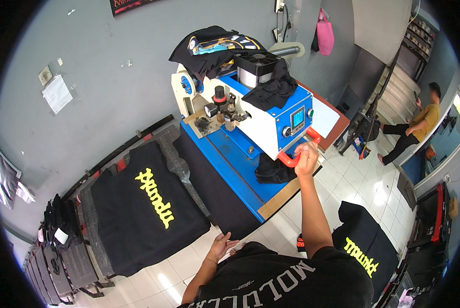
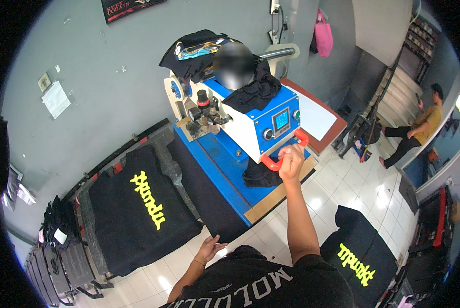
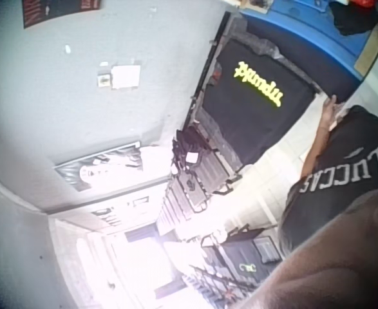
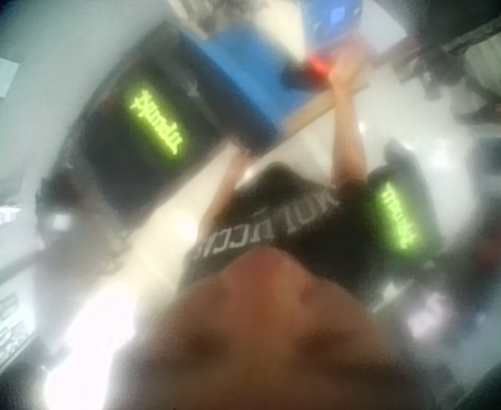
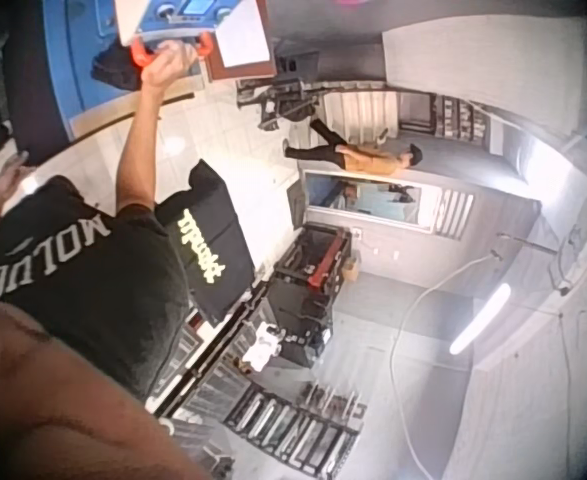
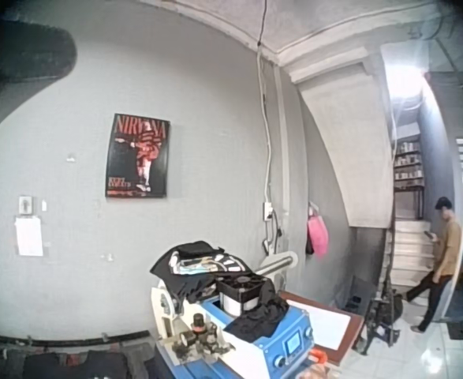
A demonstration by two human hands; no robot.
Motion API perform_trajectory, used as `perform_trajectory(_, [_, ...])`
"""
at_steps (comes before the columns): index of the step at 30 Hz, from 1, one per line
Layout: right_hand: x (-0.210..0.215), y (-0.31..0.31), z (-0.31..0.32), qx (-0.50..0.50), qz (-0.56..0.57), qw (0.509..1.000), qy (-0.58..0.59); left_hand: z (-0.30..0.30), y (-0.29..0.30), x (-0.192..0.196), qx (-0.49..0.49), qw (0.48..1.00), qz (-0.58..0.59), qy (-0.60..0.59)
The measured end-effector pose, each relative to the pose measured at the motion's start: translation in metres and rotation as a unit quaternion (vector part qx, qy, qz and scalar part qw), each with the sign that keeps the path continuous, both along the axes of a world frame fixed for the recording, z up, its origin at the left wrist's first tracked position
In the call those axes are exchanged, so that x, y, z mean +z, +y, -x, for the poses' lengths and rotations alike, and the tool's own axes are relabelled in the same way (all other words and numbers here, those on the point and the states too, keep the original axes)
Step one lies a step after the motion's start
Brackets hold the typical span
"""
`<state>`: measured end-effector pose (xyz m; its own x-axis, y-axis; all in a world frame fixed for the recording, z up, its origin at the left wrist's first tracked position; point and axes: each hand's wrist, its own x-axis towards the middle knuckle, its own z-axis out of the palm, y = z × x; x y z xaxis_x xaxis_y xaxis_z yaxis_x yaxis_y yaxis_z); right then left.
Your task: The person heat-presses printed designs onto black t-shirts by placing a protective sheet over the garment, lowering the heat press lever, and then removing the sheet after the press cycle.
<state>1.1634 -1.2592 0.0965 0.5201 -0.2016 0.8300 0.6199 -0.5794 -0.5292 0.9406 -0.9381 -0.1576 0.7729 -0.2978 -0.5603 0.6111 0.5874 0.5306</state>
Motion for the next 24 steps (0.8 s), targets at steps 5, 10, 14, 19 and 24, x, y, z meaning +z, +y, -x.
perform_trajectory(5, [-0.001,0.000,-0.001,-0.005,0.012,1.000,-0.001,0.000,0.006,-0.008,-0.033,0.999,-0.005,-0.019])
perform_trajectory(10, [0.003,0.001,-0.001,-0.007,0.015,1.000,-0.004,-0.003,0.008,-0.002,-0.041,0.999,0.002,-0.032])
perform_trajectory(14, [0.002,-0.002,-0.002,-0.007,0.021,1.000,-0.010,-0.008,0.008,0.021,-0.060,0.997,-0.035,-0.023])
perform_trajectory(19, [0.004,0.000,-0.004,-0.003,0.018,1.000,-0.008,-0.012,0.024,0.015,-0.111,0.994,0.019,-0.015])
perform_trajectory(24, [0.005,0.000,-0.007,0.004,0.025,0.999,-0.034,-0.014,0.029,0.026,-0.121,0.993,0.000,-0.001])
